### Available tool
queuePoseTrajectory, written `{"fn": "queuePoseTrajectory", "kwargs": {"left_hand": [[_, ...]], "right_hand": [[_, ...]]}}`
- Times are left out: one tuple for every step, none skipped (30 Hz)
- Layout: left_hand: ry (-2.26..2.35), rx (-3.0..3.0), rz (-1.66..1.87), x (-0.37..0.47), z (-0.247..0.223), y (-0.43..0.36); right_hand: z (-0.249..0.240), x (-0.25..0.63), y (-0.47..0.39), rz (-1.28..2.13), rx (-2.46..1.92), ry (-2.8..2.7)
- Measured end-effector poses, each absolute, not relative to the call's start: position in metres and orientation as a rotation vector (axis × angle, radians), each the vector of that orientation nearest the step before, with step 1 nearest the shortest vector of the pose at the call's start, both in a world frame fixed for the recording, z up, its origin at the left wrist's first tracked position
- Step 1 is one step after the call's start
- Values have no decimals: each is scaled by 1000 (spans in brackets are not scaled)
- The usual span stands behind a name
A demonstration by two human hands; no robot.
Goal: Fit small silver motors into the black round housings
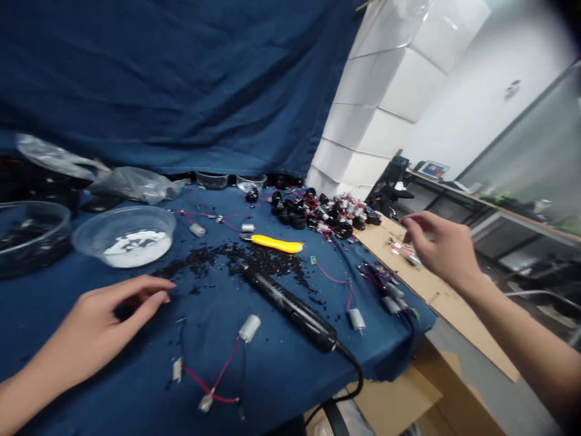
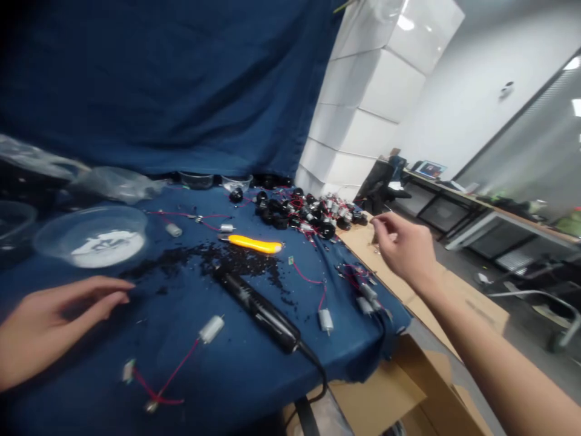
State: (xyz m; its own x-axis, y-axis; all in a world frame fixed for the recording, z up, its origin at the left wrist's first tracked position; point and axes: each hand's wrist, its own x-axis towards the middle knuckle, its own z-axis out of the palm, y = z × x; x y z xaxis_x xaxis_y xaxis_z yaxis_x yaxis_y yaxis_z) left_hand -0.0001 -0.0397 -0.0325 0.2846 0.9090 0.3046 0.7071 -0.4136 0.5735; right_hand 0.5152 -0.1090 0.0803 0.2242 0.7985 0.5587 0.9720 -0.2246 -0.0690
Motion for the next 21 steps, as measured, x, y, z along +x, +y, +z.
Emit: {"fn": "queuePoseTrajectory", "kwargs": {"left_hand": [[1421, 2232, 850, 2, -28, -42], [1385, 2236, 876, 4, -24, -44], [1350, 2243, 889, 5, -21, -45], [1325, 2253, 905, 7, -18, -47], [1300, 2265, 932, 7, -15, -48], [1276, 2278, 956, 7, -13, -49], [1256, 2291, 981, 6, -12, -50], [1235, 2302, 1003, 5, -11, -51], [1217, 2313, 1020, 4, -10, -53], [1203, 2324, 1027, 4, -10, -55], [1188, 2336, 1027, 4, -10, -56], [1170, 2348, 1024, 4, -10, -58], [1151, 2361, 1016, 6, -11, -59], [1134, 2373, 1004, 7, -12, -59], [1118, 2385, 991, 8, -14, -59], [1104, 2395, 978, 10, -16, -59], [1092, 2405, 969, 11, -18, -58], [1083, 2416, 961, 11, -19, -57], [1075, 2427, 958, 12, -19, -56], [1069, 2439, 961, 12, -17, -57], [1066, 2447, 969, 13, -13, -59]], "right_hand": [[82, 488, -110, -543, -2040, -1752], [82, 462, -112, -500, -1986, -1884], [81, 438, -115, -466, -1940, -2006], [78, 415, -117, -415, -1904, -2120], [73, 394, -119, -350, -1881, -2236], [67, 376, -121, -290, -1870, -2331], [60, 361, -121, -256, -1845, -2390], [53, 348, -121, -227, -1827, -2437], [46, 338, -121, -206, -1818, -2464], [40, 329, -120, -186, -1812, -2478], [35, 322, -119, -169, -1809, -2484], [30, 316, -119, -154, -1804, -2484], [26, 311, -120, -138, -1788, -2490], [22, 305, -122, -117, -1758, -2509], [18, 300, -125, -91, -1712, -2543], [15, 294, -128, -60, -1654, -2591], [11, 289, -131, -25, -1591, -2644], [8, 285, -133, 7, -1534, -2693], [5, 281, -134, 33, -1490, -2730], [3, 278, -134, 51, -1463, -2749], [1, 276, -133, 64, -1451, -2753]]}}
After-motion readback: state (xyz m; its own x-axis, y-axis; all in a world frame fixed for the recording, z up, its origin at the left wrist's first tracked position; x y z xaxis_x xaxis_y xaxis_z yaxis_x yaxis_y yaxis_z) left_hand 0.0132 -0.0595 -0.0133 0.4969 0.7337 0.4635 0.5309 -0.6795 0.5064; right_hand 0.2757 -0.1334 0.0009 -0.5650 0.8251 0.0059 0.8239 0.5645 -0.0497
